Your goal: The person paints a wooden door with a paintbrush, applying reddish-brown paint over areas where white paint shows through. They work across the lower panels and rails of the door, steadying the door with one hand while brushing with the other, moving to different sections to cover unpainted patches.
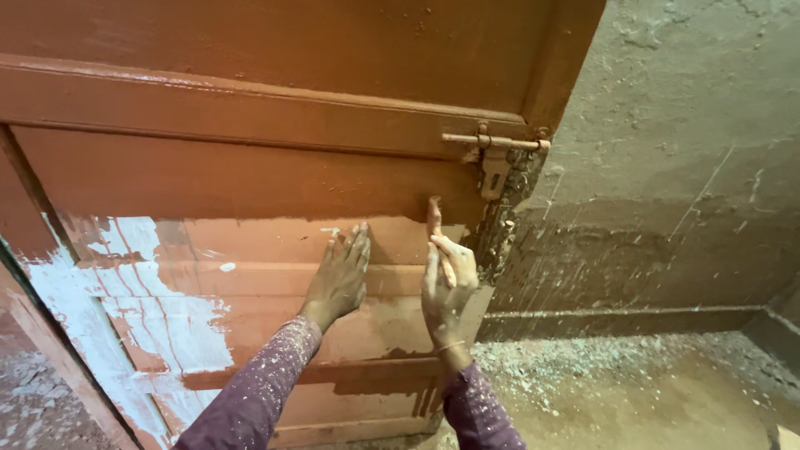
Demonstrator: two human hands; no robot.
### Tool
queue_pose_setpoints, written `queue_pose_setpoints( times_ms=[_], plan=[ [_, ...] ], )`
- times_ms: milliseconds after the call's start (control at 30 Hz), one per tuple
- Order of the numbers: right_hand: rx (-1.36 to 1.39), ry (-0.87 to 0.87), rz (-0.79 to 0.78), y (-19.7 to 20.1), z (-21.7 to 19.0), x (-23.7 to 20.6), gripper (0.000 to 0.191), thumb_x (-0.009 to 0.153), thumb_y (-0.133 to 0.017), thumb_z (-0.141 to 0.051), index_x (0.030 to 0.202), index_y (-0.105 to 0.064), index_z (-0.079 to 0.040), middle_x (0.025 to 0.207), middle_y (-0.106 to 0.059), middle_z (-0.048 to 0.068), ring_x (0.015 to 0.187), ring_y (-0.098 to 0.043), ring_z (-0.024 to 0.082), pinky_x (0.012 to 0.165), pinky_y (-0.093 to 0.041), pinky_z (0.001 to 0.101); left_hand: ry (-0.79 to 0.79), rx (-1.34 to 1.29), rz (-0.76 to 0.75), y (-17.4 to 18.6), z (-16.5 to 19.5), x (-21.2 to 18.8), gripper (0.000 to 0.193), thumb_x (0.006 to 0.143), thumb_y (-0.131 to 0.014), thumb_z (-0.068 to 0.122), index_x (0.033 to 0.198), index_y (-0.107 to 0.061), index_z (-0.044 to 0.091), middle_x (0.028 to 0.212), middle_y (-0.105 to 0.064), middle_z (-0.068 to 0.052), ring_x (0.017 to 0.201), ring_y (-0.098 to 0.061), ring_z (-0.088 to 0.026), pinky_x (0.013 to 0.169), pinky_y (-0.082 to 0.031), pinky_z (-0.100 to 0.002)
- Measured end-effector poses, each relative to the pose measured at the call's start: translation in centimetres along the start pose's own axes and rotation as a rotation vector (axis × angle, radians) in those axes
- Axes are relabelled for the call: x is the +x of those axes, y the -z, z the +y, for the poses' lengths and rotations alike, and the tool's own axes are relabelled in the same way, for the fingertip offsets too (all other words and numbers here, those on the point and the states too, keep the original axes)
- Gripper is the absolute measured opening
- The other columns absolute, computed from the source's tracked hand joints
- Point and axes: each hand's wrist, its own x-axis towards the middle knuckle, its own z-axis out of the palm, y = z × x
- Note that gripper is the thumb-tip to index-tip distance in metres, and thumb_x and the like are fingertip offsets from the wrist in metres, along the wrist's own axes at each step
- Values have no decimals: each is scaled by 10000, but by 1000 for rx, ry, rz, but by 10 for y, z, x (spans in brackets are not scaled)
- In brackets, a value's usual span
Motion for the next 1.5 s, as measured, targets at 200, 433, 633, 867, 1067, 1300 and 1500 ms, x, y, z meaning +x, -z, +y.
queue_pose_setpoints(
  times_ms=[200, 433, 633, 867, 1067, 1300, 1500],
  plan=[
    [172, 4, -165, -10, 8, -11, 170, 973, -675, -51, 1127, -738, -17, 1032, -742, 104, 914, -697, 181, 802, -561, 309, 24, -5, 162, -7, -7, 11, 685, 847, -590, 250, 1455, -485, -48, 1640, -288, -192, 1495, -290, -348, 1178, -271, -553],
    [67, -81, 91, -12, 47, -10, 148, 1008, -664, -100, 1139, -733, -85, 1077, -731, 76, 899, -699, 142, 771, -626, 299, -24, -115, -4, -7, -26, 21, 476, 792, -644, 244, 1194, -678, -11, 1624, -319, -194, 1460, -332, -330, 1188, -294, -556],
    [73, -72, -30, -25, 34, -9, 151, 1005, -663, -79, 1134, -740, -93, 1033, -751, 64, 883, -689, 137, 780, -591, 304, -38, -18, -105, -4, -20, 20, 389, 736, -690, 225, 1072, -738, 33, 1656, -254, -205, 1520, -265, -298, 1155, -295, -588],
    [269, -287, 15, -8, 43, 0, 174, 974, -667, -98, 1133, -739, -95, 1074, -724, 68, 879, -680, 149, 763, -595, 300, 4, -64, -166, 8, -22, 15, 296, 758, -710, 258, 994, -773, 91, 1692, -170, -158, 1554, -187, -298, 1178, -281, -605],
    [-130, -71, 191, 22, 96, 12, 162, 986, -705, -85, 1140, -757, -93, 1058, -733, 70, 933, -668, 159, 841, -555, 314, -7, -120, -164, 13, -20, 14, 506, 704, -797, 416, 1067, -750, 66, 1671, -138, -198, 1542, -168, -316, 1164, -278, -607],
    [-55, -33, 167, -10, 94, 5, 163, 960, -717, -98, 1119, -755, -101, 1011, -742, 59, 837, -639, 132, 746, -545, 293, 13, -107, -291, 24, -14, 13, 527, 758, -777, 466, 1104, -746, 70, 1711, -25, -202, 1561, -149, -308, 1194, -271, -585],
    [71, -32, -42, -30, 61, -23, 150, 980, -681, -89, 1120, -735, -97, 1025, -731, 64, 852, -653, 116, 740, -560, 263, 25, -94, -255, 26, -11, 8, 638, 676, -832, 496, 1154, -735, 85, 1710, 32, -172, 1577, -113, -282, 1193, -259, -607]
  ],
)
